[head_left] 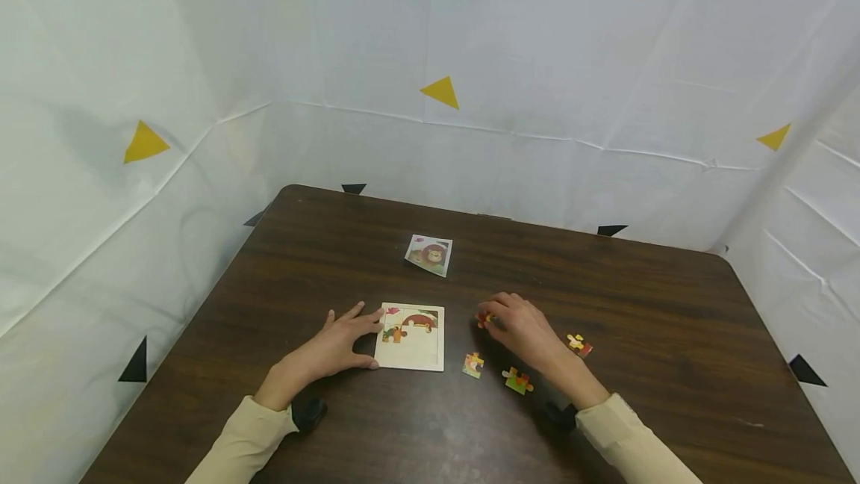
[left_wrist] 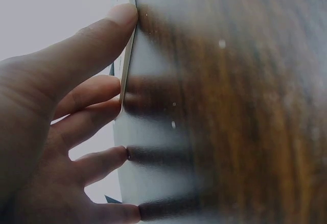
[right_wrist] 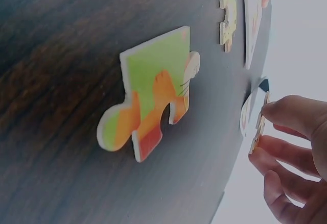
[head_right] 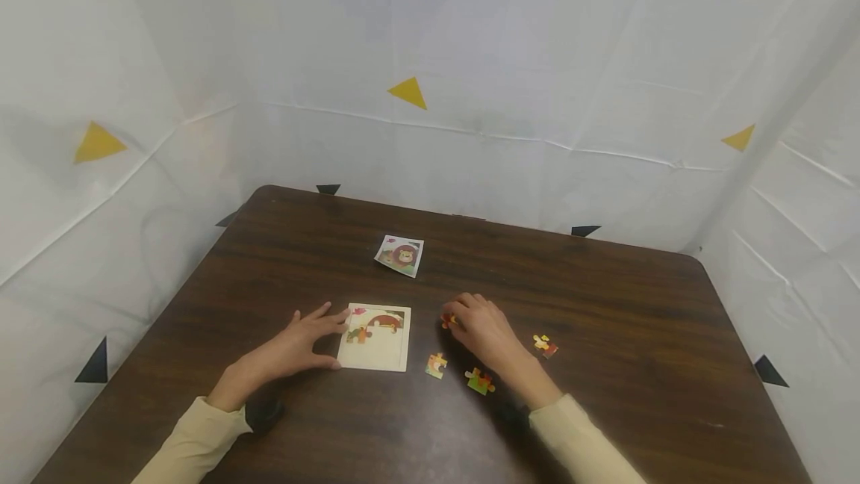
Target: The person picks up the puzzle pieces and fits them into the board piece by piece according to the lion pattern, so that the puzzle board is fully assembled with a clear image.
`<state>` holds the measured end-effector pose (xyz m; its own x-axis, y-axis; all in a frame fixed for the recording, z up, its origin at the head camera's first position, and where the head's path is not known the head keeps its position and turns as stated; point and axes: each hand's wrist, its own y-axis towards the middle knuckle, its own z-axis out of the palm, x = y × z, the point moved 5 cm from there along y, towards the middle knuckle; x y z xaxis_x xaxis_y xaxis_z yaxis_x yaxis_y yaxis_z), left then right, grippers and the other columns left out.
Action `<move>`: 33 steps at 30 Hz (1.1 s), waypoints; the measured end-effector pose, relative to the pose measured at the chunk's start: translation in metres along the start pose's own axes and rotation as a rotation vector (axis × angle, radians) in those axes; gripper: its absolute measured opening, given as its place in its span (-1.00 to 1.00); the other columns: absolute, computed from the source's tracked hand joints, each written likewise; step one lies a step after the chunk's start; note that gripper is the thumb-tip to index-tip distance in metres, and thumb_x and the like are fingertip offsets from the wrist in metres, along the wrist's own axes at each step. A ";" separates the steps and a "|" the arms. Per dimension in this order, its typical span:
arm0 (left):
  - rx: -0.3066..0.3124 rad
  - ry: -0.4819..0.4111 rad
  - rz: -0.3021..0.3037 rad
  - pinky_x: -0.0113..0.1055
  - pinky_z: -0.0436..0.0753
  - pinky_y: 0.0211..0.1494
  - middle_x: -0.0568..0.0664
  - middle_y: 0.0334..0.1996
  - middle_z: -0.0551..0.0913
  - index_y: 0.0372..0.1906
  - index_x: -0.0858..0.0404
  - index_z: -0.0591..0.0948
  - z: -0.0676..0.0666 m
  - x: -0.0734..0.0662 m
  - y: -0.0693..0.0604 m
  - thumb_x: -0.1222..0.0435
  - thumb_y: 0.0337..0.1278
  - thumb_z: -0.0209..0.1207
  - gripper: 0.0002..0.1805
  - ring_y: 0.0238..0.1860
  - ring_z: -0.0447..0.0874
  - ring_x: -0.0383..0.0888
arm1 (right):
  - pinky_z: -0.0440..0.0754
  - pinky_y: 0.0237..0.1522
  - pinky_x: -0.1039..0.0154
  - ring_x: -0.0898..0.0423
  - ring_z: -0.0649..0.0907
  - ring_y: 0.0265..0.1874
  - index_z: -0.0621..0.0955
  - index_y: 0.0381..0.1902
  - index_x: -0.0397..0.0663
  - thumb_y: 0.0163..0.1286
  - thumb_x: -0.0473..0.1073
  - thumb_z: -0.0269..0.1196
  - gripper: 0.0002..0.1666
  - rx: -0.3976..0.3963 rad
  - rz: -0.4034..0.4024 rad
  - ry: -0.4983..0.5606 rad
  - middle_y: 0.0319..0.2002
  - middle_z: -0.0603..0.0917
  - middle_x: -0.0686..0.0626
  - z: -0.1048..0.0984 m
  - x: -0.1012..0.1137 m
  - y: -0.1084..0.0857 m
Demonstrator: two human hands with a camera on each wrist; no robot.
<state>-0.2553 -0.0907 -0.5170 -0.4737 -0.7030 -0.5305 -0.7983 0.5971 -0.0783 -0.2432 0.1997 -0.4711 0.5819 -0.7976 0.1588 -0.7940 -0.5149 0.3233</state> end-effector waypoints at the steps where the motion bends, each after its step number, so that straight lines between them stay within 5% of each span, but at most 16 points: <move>1: -0.001 0.001 0.000 0.49 -0.13 0.26 0.07 0.42 0.27 0.26 0.25 0.51 0.000 0.000 0.000 0.09 -0.04 0.41 -0.29 0.47 -0.02 0.22 | 0.64 -0.26 0.13 0.07 0.62 -0.23 0.68 -0.06 -0.10 0.09 -0.29 0.46 -0.60 0.001 -0.001 0.002 -0.15 0.66 -0.01 0.000 0.000 0.001; 33: -0.016 -0.004 0.007 0.49 -0.11 0.25 0.07 0.41 0.28 0.25 0.27 0.52 -0.002 -0.003 -0.001 0.12 -0.06 0.42 -0.29 0.47 -0.01 0.23 | 0.62 -0.32 0.17 0.09 0.61 -0.25 0.70 -0.14 -0.07 0.12 -0.30 0.44 -0.69 -0.020 -0.081 0.037 -0.17 0.66 -0.01 0.006 0.015 0.010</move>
<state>-0.2536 -0.0904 -0.5139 -0.4782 -0.6972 -0.5340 -0.8007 0.5959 -0.0610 -0.2439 0.1807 -0.4712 0.6502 -0.7415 0.1656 -0.7408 -0.5703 0.3550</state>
